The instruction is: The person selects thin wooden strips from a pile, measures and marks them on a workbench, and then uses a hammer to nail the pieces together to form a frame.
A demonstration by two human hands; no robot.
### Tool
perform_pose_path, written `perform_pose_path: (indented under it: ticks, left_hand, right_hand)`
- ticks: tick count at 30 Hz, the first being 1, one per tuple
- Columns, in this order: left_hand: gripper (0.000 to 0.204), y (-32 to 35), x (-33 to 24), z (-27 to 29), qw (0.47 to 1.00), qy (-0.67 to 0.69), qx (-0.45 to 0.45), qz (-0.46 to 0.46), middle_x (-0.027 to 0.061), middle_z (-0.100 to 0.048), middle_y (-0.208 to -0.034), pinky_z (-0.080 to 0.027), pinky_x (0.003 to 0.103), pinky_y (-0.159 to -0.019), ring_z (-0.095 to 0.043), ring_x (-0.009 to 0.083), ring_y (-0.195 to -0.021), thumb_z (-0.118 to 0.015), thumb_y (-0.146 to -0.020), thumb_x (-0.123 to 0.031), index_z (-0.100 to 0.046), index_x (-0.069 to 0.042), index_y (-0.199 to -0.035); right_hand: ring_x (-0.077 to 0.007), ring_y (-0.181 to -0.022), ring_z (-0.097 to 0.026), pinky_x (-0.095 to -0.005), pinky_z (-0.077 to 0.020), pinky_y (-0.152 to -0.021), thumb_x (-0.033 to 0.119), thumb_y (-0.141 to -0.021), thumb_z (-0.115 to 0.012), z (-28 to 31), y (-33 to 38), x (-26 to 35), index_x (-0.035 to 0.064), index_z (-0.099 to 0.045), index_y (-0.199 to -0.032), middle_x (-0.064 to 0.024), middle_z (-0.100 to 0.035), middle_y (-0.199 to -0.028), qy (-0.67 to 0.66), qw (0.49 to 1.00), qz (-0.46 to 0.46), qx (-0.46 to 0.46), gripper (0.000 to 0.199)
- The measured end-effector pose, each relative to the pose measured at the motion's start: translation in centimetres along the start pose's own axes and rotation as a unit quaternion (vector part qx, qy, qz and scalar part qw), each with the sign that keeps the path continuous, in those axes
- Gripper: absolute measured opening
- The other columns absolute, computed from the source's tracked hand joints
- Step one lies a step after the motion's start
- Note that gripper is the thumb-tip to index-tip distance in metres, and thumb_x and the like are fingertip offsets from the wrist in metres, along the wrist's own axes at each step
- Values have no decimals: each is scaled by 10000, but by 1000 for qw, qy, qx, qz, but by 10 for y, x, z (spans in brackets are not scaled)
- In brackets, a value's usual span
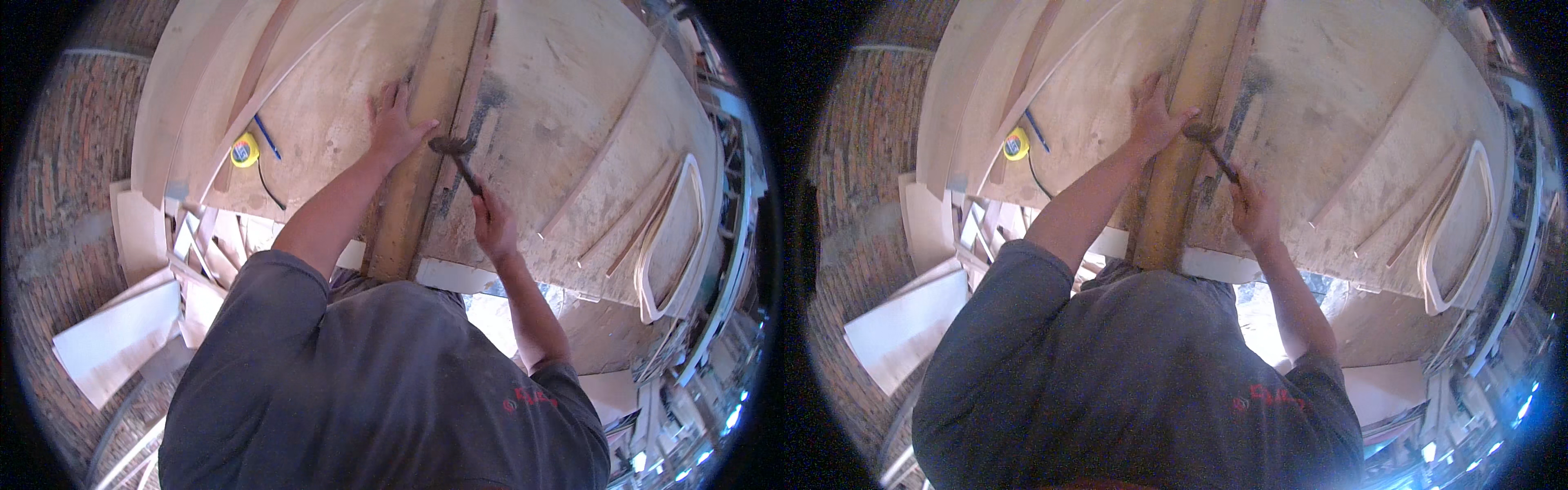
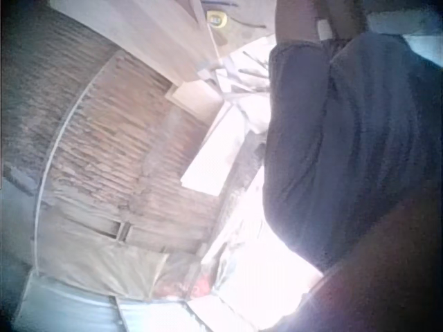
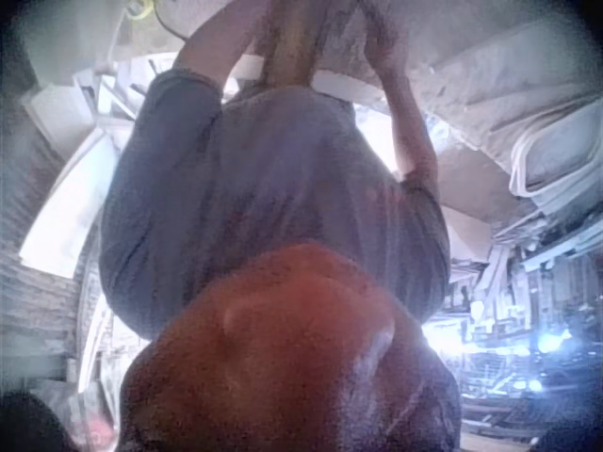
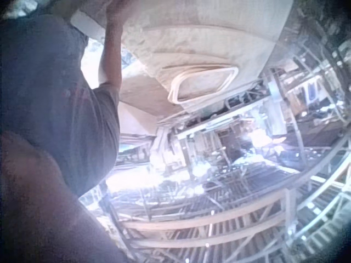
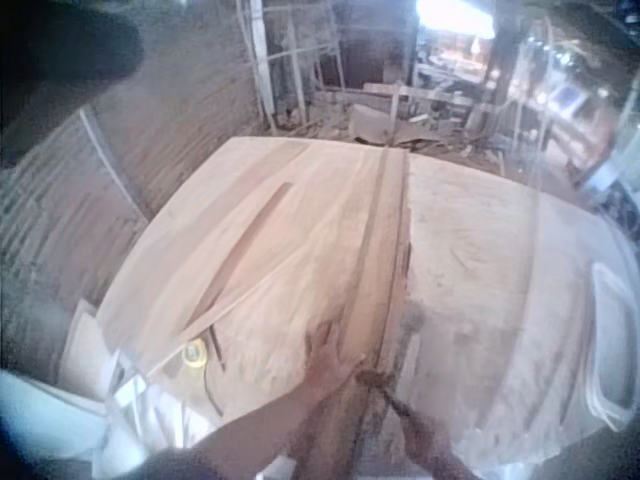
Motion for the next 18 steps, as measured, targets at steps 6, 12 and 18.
perform_pose_path:
  ticks: [6,12,18]
  left_hand:
    - [978,3,-2,3,1000,-17,4,9,229,-284,-1481,-40,517,-1158,-201,336,-1415,-649,-760,-618,-331,42,-1408]
    - [978,0,-1,2,999,-33,-7,13,209,-278,-1492,-30,497,-1165,-189,311,-1424,-657,-755,-610,-321,19,-1424]
    - [986,-4,-7,3,998,-36,33,35,143,-258,-1523,-9,466,-1169,-136,249,-1449,-675,-732,-589,-308,-20,-1449]
  right_hand:
    - [-355,-792,-656,-413,-516,-650,135,-918,-570,-20,39,-13,126,-530,-1316,-195,-654,-938,22,997,-13,67,400]
    - [-343,-775,-653,-419,-512,-627,102,-884,-604,-24,28,-21,128,-533,-1309,-183,-653,-914,65,993,27,95,431]
    - [-336,-748,-647,-414,-510,-610,109,-874,-620,-16,24,-28,120,-547,-1290,-178,-647,-881,30,994,47,90,422]
Point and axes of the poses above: each hand's wrist, its own y-axis away from the middle knuckle, its own z-axis out of the back of the hand, x = y × z, the point moved 4 cm from there along -y, towards the middle knuckle
